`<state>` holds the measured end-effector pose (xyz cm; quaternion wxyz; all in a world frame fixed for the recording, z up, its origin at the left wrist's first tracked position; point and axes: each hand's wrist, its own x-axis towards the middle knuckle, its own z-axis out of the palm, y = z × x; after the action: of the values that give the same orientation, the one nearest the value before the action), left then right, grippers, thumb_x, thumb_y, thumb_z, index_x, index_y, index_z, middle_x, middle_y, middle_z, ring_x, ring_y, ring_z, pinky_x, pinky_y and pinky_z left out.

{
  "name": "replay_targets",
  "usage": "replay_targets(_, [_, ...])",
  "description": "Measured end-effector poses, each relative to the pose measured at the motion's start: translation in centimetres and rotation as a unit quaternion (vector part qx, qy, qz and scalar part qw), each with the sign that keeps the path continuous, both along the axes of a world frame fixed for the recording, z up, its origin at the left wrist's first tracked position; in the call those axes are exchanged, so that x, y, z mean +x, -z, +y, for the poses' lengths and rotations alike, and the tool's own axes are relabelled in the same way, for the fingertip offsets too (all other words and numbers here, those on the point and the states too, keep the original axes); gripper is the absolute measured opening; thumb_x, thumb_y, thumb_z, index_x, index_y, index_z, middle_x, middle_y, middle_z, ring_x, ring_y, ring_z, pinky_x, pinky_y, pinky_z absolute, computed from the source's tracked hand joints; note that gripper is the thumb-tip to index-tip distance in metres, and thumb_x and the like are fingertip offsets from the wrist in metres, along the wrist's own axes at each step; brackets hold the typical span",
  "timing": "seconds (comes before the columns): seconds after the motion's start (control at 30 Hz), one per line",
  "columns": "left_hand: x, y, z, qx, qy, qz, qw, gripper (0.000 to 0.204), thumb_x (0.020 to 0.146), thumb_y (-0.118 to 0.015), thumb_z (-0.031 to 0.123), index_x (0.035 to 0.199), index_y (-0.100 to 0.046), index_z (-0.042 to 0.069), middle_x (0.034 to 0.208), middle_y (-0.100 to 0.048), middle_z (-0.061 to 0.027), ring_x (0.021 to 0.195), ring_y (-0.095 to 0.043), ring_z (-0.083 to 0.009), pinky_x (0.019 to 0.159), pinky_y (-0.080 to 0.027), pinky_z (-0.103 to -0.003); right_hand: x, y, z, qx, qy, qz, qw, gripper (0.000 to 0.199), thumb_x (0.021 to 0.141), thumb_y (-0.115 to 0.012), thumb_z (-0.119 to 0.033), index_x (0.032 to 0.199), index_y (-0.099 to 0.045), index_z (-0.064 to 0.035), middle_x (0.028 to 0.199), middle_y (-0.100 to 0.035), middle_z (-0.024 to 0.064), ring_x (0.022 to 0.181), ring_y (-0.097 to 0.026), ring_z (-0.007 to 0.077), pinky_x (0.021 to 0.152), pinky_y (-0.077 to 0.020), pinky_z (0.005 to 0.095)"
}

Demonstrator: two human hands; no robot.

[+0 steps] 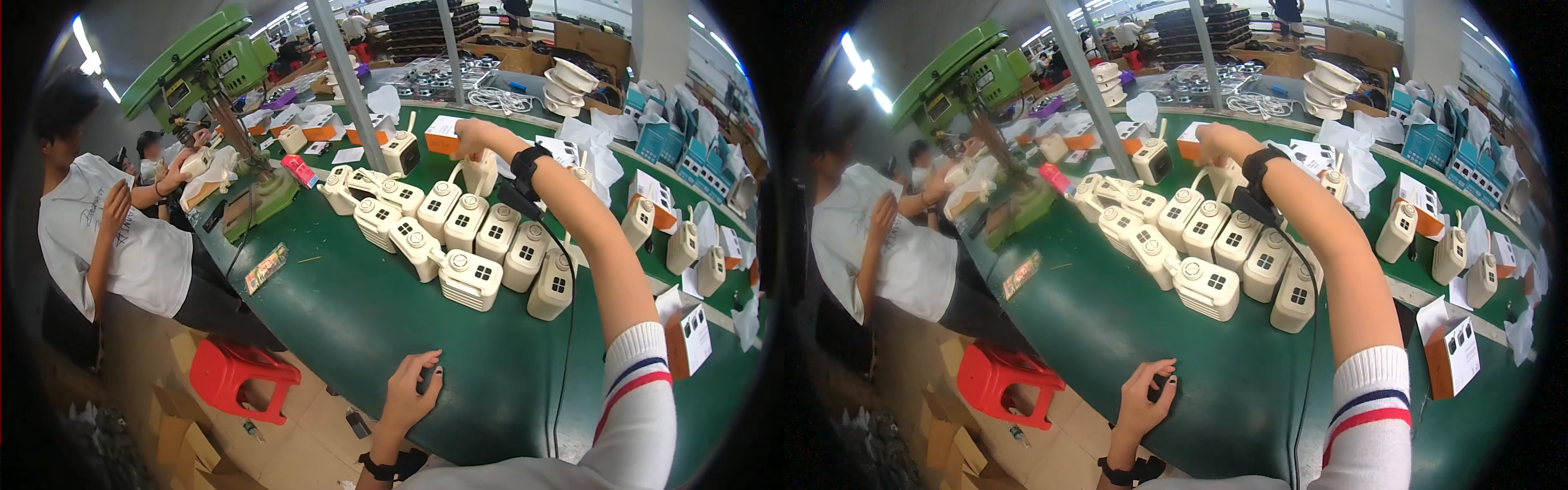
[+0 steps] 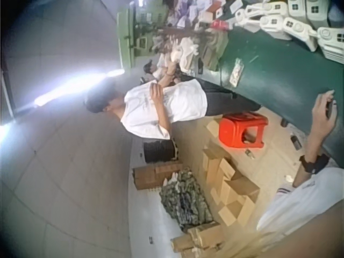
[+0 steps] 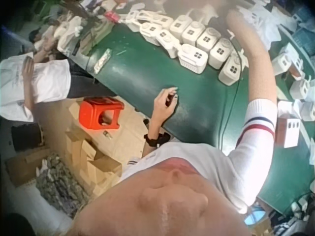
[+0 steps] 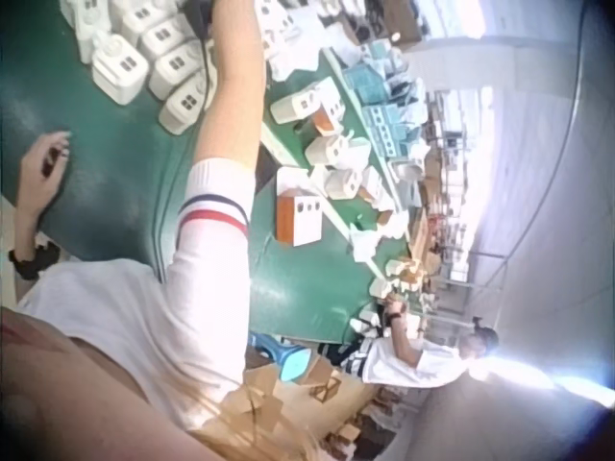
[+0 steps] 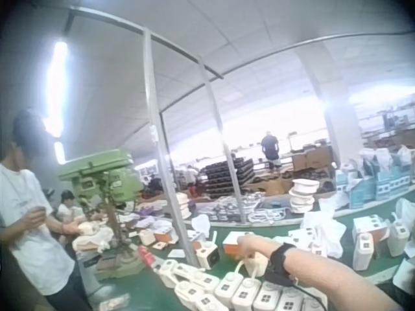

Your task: Testing and arranging walkie-talkie style radio devices on an assembly line table.

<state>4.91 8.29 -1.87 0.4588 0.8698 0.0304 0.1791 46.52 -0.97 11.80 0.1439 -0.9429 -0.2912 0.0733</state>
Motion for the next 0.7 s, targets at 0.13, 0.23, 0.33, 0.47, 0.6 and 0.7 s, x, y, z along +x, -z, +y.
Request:
replay_targets(0.13, [0.4, 0.0, -0.2, -0.023, 0.018, -0.006, 1.000, 0.031, 0.080, -0.063, 0.002, 0.111, -0.064, 0.005, 0.096, -0.067, -0.0094, 0.084, -0.065, -0.0176, 0.064, -0.048, -0.026, 3.7, 1.4, -2.3, -0.009, 0.010, -0.224, 0.975, 0.027, 0.072, -0.071, -0.013, 0.089, -0.060, 0.0045, 0.086, -0.069, 0.0219, 0.081, -0.068, 0.0341, 0.077, -0.0545, 0.0402])
replay_targets(0.23, [0.3, -0.1, 0.0, -0.017, 0.019, -0.010, 1.000, 0.030, 0.080, -0.064, 0.002, 0.110, -0.064, 0.005, 0.094, -0.067, -0.0093, 0.085, -0.065, -0.0176, 0.064, -0.048, -0.026, 3.2, -0.9, -4.4, 0.020, 0.055, -0.316, 0.947, 0.032, 0.074, -0.069, -0.008, 0.103, -0.061, 0.0014, 0.095, -0.066, 0.0222, 0.090, -0.065, 0.0375, 0.077, -0.0535, 0.0438])
replay_targets(0.33, [0.2, -0.1, 0.1, -0.020, 0.025, -0.019, 0.999, 0.030, 0.082, -0.063, 0.004, 0.112, -0.062, 0.008, 0.095, -0.065, -0.0081, 0.083, -0.064, -0.0170, 0.062, -0.048, -0.027, 1.2, -4.4, -6.1, 0.082, 0.088, -0.332, 0.935, 0.020, 0.076, -0.066, -0.007, 0.095, -0.065, 0.0016, 0.090, -0.066, 0.0231, 0.089, -0.065, 0.0381, 0.075, -0.0528, 0.0440])
replay_targets(0.47, [-0.1, 0.2, 0.6, -0.109, 0.014, -0.011, 0.994, 0.037, 0.081, -0.065, 0.003, 0.118, -0.058, 0.005, 0.104, -0.063, -0.0098, 0.087, -0.063, -0.0166, 0.066, -0.048, -0.027, -5.5, -10.1, -6.5, 0.170, -0.068, -0.309, 0.933, 0.015, 0.082, -0.066, -0.011, 0.084, -0.068, 0.0035, 0.073, -0.066, 0.0183, 0.073, -0.066, 0.0274, 0.065, -0.0531, 0.0362])
replay_targets(0.6, [0.2, -1.0, 0.3, -0.228, 0.045, -0.043, 0.972, 0.069, 0.078, -0.072, 0.006, 0.137, -0.035, -0.001, 0.129, -0.047, -0.0177, 0.107, -0.057, -0.0216, 0.082, -0.048, -0.031, -13.4, -15.2, -8.0, 0.220, -0.158, -0.207, 0.940, 0.021, 0.089, -0.065, -0.016, 0.083, -0.068, 0.0044, 0.067, -0.066, 0.0090, 0.064, -0.064, 0.0121, 0.056, -0.0521, 0.0275])
replay_targets(0.7, [0.0, -3.7, 0.3, -0.265, 0.091, -0.118, 0.953, 0.105, 0.070, -0.081, 0.013, 0.147, -0.008, 0.004, 0.144, -0.027, -0.0200, 0.125, -0.044, -0.0302, 0.097, -0.043, -0.040, -19.5, -15.5, -6.0, 0.249, -0.270, -0.047, 0.929, 0.021, 0.089, -0.065, -0.016, 0.088, -0.068, 0.0048, 0.068, -0.065, 0.0058, 0.065, -0.064, 0.0116, 0.058, -0.0517, 0.0254])
